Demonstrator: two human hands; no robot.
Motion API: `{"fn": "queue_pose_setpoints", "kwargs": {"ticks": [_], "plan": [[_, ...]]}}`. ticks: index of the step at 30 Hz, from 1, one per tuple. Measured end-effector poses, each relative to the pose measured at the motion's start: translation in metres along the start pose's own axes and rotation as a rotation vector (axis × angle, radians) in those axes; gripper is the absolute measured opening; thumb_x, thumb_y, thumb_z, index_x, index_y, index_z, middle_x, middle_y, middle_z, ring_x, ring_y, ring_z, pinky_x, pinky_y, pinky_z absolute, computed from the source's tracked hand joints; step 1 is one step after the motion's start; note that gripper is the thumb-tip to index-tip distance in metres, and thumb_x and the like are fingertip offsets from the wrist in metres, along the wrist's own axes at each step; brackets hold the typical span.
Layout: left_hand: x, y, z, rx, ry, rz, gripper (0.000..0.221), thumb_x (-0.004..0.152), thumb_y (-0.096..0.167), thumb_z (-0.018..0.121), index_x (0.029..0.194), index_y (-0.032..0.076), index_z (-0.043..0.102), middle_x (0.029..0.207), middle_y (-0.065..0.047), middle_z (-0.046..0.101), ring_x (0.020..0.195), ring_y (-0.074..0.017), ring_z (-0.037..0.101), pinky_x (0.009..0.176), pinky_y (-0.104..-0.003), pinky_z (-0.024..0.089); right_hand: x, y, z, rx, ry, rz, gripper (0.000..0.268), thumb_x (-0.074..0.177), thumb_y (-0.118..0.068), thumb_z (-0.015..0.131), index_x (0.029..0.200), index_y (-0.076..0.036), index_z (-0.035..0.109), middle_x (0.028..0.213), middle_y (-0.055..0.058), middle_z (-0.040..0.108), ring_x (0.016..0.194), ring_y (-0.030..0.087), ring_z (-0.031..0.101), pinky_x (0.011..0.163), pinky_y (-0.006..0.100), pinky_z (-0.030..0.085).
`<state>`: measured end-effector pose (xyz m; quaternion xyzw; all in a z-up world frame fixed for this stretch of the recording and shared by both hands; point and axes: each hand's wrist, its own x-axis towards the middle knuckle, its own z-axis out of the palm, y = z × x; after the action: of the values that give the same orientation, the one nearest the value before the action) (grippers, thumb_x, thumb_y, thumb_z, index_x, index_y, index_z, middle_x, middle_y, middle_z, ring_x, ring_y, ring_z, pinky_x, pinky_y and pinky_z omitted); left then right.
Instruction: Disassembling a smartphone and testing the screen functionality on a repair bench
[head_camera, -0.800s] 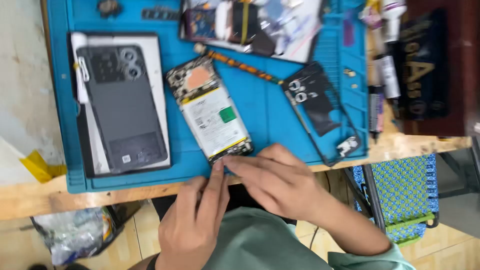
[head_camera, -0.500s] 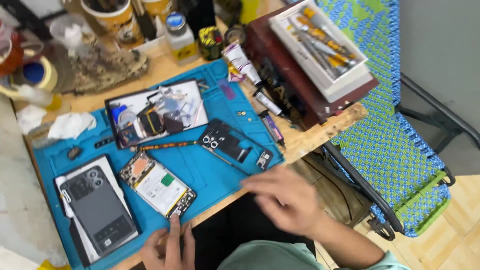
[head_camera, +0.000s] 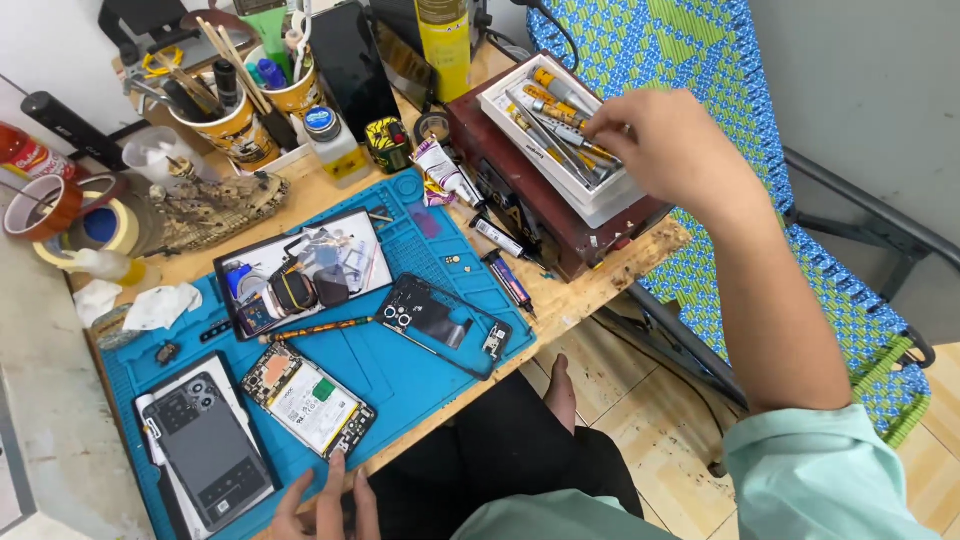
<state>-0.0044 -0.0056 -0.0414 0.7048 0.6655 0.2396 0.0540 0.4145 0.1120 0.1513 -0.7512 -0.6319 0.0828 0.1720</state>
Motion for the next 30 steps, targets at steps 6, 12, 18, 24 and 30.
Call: {"fn": "queue_pose_setpoints", "kwargs": {"ticks": [6, 12, 18, 24, 30], "plan": [[-0.003, 0.035, -0.015, -0.030, 0.105, 0.010, 0.036, 0.083, 0.012, 0.069, 0.119, 0.014, 0.062, 0.122, -0.015, 0.048, 0.068, -0.0209, 0.043, 0.060, -0.035, 0.049, -0.006, 0.012, -0.004, 0.086, 0.275, -0.085, 0.014, 0.100, -0.005, 0.054, 0.102, -0.003, 0.068, 0.086, 0.010, 0.069, 0.080, 0.021, 0.063, 0.069, 0.038, 0.045], [0.003, 0.054, -0.045, -0.186, -0.031, -0.033, 0.040, 0.088, 0.013, 0.058, 0.127, 0.015, 0.051, 0.125, -0.014, 0.040, 0.095, -0.0263, 0.056, 0.091, -0.057, 0.050, -0.014, 0.055, 0.049, 0.131, 0.309, -0.409, 0.009, 0.123, 0.016, 0.060, 0.129, 0.015, 0.067, 0.116, 0.025, 0.056, 0.093, 0.030, 0.049, 0.077, 0.038, 0.042], [0.006, 0.049, -0.046, -0.120, 0.096, 0.046, 0.035, 0.088, 0.013, 0.063, 0.122, 0.015, 0.055, 0.117, -0.015, 0.048, 0.070, -0.0195, 0.054, 0.049, -0.036, 0.049, -0.081, -0.096, 0.047, 0.256, 0.165, -0.349, 0.012, 0.105, 0.007, 0.059, 0.112, 0.004, 0.068, 0.098, 0.014, 0.062, 0.078, 0.020, 0.054, 0.066, 0.030, 0.040], [0.006, 0.047, -0.048, -0.176, 0.089, 0.042, 0.036, 0.087, 0.011, 0.063, 0.122, 0.013, 0.055, 0.119, -0.018, 0.048, 0.070, -0.0194, 0.052, 0.055, -0.035, 0.050, -0.050, -0.138, 0.092, 0.250, -0.008, -0.563, 0.013, 0.092, -0.011, 0.057, 0.102, -0.005, 0.065, 0.098, 0.009, 0.065, 0.089, 0.026, 0.060, 0.077, 0.037, 0.045], [0.005, 0.045, -0.044, -0.157, 0.129, 0.050, 0.033, 0.087, 0.012, 0.065, 0.119, 0.012, 0.057, 0.117, -0.018, 0.049, 0.071, -0.0206, 0.052, 0.057, -0.035, 0.052, -0.027, -0.171, 0.168, -0.043, -0.138, -0.619, 0.024, 0.087, -0.023, 0.063, 0.107, -0.010, 0.059, 0.095, 0.009, 0.058, 0.095, 0.031, 0.050, 0.059, 0.046, 0.050]]}}
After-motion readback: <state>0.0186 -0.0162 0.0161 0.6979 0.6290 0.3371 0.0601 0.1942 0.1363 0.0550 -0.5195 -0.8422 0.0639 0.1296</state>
